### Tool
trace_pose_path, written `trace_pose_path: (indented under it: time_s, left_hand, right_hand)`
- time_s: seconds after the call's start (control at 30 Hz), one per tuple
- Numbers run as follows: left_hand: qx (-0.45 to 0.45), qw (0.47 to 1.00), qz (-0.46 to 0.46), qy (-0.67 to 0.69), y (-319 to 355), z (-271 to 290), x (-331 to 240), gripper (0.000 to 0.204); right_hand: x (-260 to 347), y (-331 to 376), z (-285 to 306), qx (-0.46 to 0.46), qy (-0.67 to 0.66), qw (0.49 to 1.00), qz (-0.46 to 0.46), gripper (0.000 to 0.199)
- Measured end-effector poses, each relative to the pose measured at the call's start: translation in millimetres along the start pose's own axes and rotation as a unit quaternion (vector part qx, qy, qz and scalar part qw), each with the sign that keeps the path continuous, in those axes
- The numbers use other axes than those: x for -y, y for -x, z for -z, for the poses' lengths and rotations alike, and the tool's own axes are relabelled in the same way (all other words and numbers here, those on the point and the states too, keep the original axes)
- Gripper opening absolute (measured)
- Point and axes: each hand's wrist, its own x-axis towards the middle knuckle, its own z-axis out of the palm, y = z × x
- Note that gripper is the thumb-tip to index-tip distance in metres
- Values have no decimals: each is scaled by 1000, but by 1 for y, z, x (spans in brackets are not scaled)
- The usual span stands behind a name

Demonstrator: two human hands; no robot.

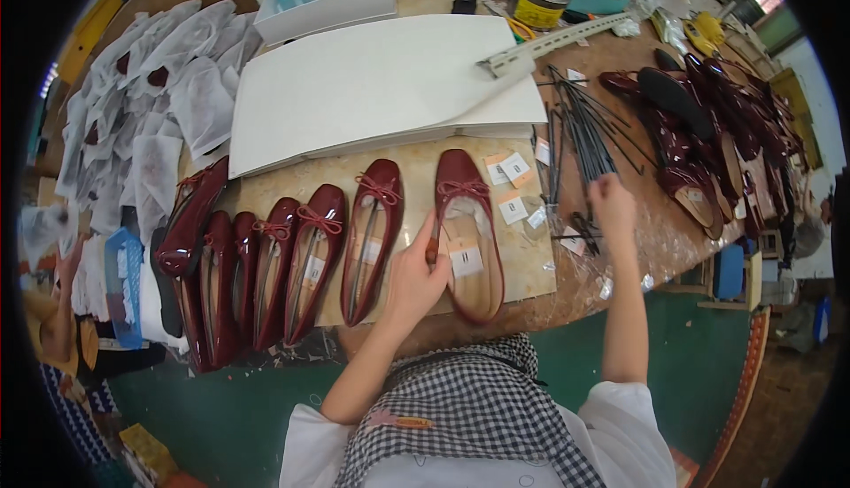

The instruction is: The person handles maroon patent leather shoes on a workbench, inserting white paper into the toe area and placing small tags inside. They use a metal tool to adjust the shoe shape and wipe the soles with a cloth. The shoes are arranged in a row and handled one by one.

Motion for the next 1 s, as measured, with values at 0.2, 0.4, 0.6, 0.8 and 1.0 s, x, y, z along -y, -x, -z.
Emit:
trace_pose_path:
  time_s: [0.2,0.4,0.6,0.8,1.0]
  left_hand:
    - [185,769,279,545,25,-11,17,61]
    - [56,804,195,559,11,8,19,73]
    - [-92,861,119,485,2,12,33,63]
    - [-109,926,23,362,5,9,32,60]
    - [-79,938,-16,337,13,9,24,77]
  right_hand:
    - [-6,-7,-1,-40,-153,987,-8,14]
    - [83,19,47,-46,-247,968,26,25]
    - [185,107,77,169,-348,913,127,31]
    - [208,108,72,204,-327,915,115,27]
    - [215,100,76,319,-439,840,3,26]
